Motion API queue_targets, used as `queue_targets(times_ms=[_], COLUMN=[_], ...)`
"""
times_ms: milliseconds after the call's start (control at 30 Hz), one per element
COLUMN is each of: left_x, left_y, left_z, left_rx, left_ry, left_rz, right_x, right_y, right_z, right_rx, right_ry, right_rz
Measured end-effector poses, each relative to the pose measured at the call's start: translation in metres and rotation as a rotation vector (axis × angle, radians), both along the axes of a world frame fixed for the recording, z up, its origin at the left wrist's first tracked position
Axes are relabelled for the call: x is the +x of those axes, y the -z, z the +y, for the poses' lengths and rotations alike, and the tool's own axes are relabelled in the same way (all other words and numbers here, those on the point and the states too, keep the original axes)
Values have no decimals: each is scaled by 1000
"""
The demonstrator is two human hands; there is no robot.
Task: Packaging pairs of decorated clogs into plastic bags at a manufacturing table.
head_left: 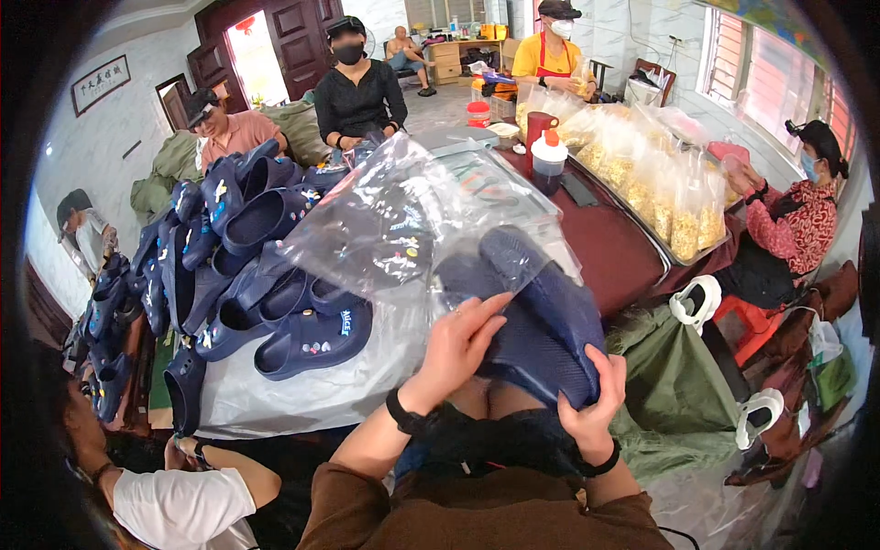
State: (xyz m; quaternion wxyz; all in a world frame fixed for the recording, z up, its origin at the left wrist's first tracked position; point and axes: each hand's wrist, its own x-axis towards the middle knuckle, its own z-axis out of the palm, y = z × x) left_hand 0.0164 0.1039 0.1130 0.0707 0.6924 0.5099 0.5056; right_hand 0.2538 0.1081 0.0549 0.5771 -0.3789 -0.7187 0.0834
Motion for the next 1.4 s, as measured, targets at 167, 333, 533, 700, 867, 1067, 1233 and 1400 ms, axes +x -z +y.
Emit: queue_targets(times_ms=[167, 333, 533, 700, 867, 1067, 1233, 1400], left_x=[-20, -37, -29, -28, -18, -38, -69, -59], left_y=[32, 66, 52, 44, 33, 63, 101, 112], left_z=[35, 44, 29, 21, 3, -13, -5, 3], left_rx=[-210, -275, 40, 137, 165, 20, -15, -431], left_ry=[248, 81, -171, -294, -109, -294, -617, -194], left_rz=[-461, -351, 84, 169, 341, -4, -311, -951], right_x=[-6, -17, -21, -25, -33, -35, -40, -49], right_y=[-19, 4, 9, 17, 18, 32, 29, 23], right_z=[-15, -10, -9, 1, 2, 8, 5, -2], right_rx=[-2, -141, -76, 5, -142, -242, -274, -258], right_ry=[103, 80, -53, -85, -47, -103, -118, -133], right_rz=[-55, -135, -246, -294, -235, -26, -61, -48])
